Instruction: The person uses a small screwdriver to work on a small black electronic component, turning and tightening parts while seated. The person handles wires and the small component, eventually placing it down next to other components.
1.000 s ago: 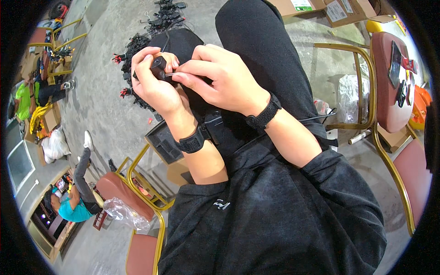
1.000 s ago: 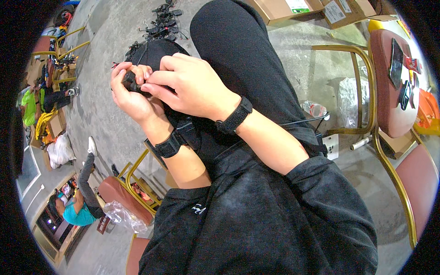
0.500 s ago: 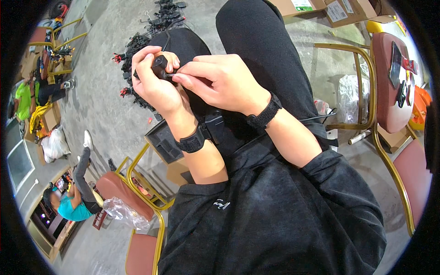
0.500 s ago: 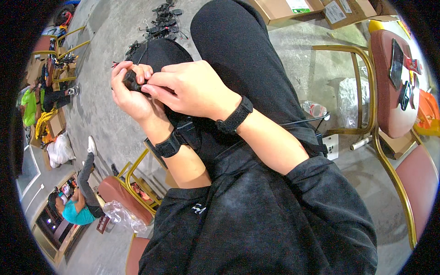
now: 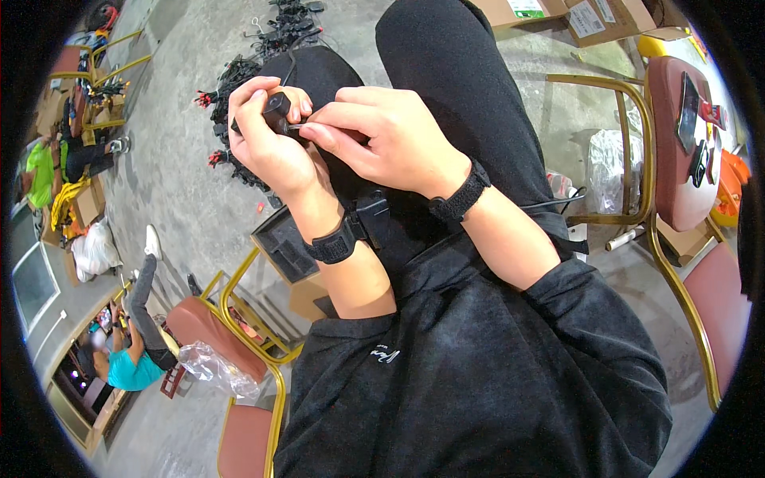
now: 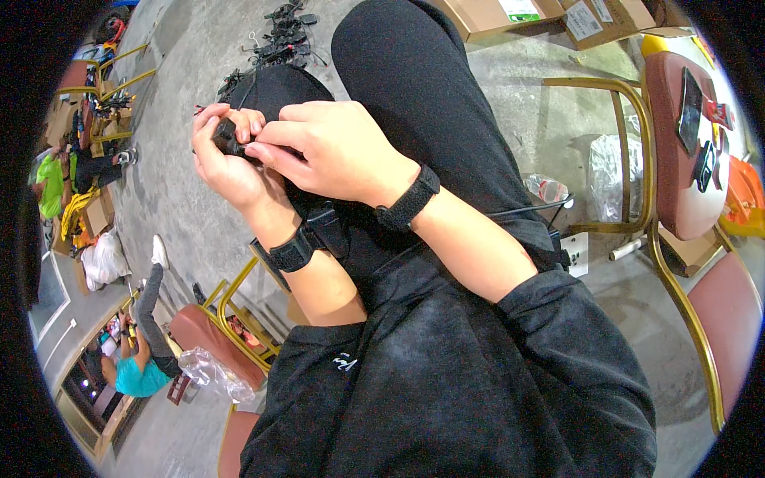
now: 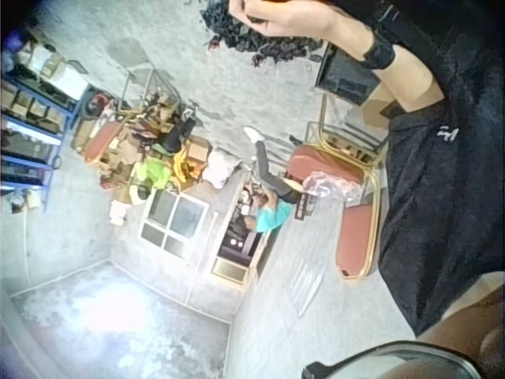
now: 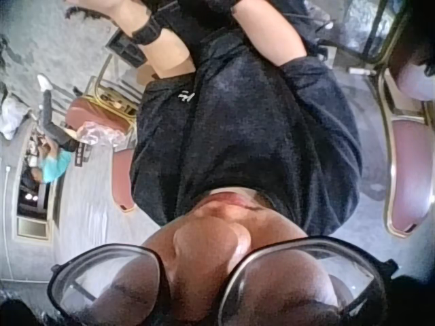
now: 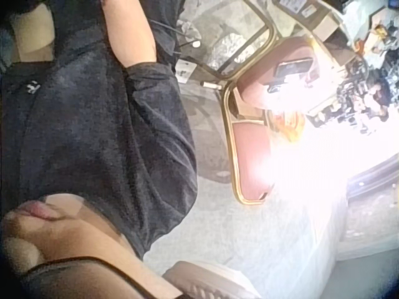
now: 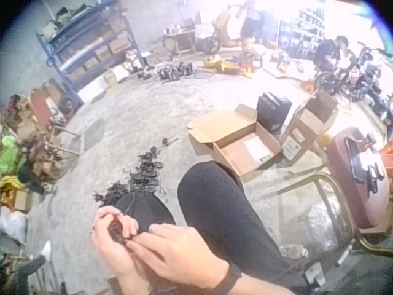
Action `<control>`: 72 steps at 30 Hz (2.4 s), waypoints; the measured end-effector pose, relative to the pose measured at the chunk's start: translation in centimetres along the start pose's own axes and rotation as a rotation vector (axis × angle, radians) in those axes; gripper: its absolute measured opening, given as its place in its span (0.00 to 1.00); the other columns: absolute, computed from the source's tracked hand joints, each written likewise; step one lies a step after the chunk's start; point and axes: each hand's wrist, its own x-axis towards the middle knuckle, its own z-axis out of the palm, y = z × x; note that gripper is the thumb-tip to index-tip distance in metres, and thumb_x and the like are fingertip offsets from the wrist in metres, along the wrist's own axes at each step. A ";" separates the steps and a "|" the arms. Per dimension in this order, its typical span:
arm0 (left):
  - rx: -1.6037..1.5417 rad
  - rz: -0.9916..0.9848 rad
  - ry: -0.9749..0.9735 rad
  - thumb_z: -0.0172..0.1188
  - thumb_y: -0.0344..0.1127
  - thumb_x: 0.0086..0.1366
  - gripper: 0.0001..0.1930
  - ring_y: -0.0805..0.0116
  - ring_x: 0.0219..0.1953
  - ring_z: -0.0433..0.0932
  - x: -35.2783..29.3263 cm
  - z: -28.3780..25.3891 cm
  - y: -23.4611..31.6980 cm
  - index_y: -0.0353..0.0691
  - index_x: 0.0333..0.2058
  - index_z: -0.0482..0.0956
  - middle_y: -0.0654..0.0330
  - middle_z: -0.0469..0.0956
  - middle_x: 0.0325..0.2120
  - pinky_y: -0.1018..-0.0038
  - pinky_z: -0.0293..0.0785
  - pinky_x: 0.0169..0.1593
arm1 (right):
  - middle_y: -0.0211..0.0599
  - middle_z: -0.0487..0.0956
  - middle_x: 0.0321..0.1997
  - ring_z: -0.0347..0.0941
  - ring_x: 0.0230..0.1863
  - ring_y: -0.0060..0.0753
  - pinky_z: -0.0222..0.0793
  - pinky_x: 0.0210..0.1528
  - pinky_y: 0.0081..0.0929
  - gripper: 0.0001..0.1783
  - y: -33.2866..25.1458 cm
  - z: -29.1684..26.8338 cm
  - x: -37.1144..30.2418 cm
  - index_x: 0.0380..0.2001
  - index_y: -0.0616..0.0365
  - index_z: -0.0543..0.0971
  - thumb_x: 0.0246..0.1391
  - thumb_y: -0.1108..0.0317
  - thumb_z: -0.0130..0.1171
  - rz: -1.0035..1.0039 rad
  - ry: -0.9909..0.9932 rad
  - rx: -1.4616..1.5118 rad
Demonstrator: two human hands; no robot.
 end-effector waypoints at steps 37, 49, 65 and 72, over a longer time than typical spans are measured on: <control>0.012 -0.011 -0.005 0.44 0.31 0.58 0.09 0.70 0.17 0.64 0.2 0.0 0.1 0.30 0.27 0.70 0.55 0.67 0.13 0.74 0.66 0.26 | 0.35 0.75 0.20 0.73 0.21 0.38 0.68 0.22 0.30 0.10 0.0 0.2 -0.1 0.25 0.53 0.79 0.52 0.59 0.58 0.026 -0.018 0.019; 0.035 -0.005 -0.015 0.44 0.31 0.58 0.10 0.67 0.18 0.66 0.2 0.0 0.1 0.29 0.26 0.71 0.54 0.66 0.15 0.72 0.67 0.26 | 0.35 0.75 0.20 0.72 0.20 0.37 0.66 0.22 0.28 0.09 0.2 0.4 -0.2 0.26 0.54 0.80 0.51 0.60 0.58 0.012 -0.053 -0.014; 0.078 0.002 -0.042 0.44 0.33 0.59 0.11 0.66 0.18 0.66 0.4 -0.3 0.1 0.30 0.27 0.71 0.55 0.64 0.12 0.73 0.66 0.27 | 0.36 0.73 0.17 0.72 0.20 0.39 0.66 0.21 0.31 0.14 0.0 0.5 -0.3 0.19 0.55 0.75 0.53 0.59 0.56 0.016 -0.079 -0.035; 0.069 0.014 -0.056 0.44 0.33 0.59 0.11 0.66 0.18 0.66 0.4 -0.4 0.0 0.31 0.27 0.71 0.55 0.65 0.12 0.73 0.66 0.28 | 0.36 0.73 0.18 0.72 0.20 0.40 0.67 0.22 0.31 0.14 0.0 0.6 -0.4 0.20 0.56 0.76 0.53 0.59 0.56 0.029 -0.090 -0.029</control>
